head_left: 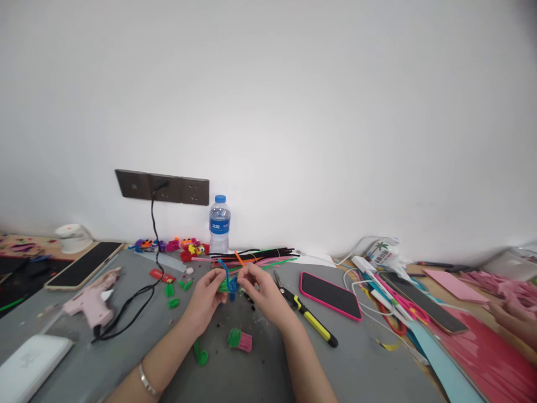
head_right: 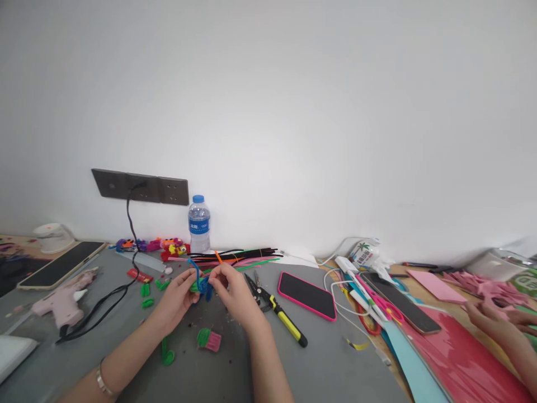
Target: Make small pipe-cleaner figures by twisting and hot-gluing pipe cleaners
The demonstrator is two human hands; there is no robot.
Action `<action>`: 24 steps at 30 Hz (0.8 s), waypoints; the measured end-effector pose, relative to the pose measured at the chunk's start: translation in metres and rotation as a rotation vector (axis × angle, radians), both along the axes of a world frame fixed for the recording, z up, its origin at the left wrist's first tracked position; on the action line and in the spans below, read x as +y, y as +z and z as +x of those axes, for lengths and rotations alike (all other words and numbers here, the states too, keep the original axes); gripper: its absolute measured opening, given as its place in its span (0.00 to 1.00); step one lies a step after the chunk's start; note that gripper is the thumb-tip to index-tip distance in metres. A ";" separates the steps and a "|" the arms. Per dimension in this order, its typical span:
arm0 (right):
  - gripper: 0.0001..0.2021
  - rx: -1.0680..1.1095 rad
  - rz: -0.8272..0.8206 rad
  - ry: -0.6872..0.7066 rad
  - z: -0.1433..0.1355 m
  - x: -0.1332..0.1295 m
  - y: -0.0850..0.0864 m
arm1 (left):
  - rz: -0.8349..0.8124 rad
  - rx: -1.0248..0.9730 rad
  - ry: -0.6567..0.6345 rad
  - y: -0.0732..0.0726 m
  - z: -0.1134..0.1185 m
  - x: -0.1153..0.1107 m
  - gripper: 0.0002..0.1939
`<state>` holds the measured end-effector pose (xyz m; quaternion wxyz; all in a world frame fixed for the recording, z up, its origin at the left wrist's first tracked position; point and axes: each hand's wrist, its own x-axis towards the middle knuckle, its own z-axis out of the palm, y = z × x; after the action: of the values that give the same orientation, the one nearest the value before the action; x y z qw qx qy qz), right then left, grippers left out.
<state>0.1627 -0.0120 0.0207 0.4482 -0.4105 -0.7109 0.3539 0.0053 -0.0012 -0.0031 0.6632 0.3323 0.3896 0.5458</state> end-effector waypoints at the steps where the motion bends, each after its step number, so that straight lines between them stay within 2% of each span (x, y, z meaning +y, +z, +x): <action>1: 0.06 0.009 -0.002 -0.008 0.000 0.000 0.000 | -0.003 -0.003 0.002 0.000 0.000 0.000 0.19; 9: 0.07 0.126 0.033 -0.208 0.009 0.007 0.000 | -0.019 -0.011 0.038 -0.004 -0.002 0.003 0.21; 16: 0.02 0.085 0.013 -0.059 0.005 0.006 -0.003 | 0.002 0.002 -0.002 -0.003 -0.002 0.001 0.21; 24: 0.03 0.015 -0.037 -0.006 0.002 0.004 -0.001 | 0.003 0.013 -0.018 0.000 -0.001 0.000 0.21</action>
<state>0.1642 -0.0080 0.0195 0.4469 -0.4181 -0.6996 0.3688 0.0046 -0.0007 -0.0033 0.6648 0.3404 0.3901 0.5384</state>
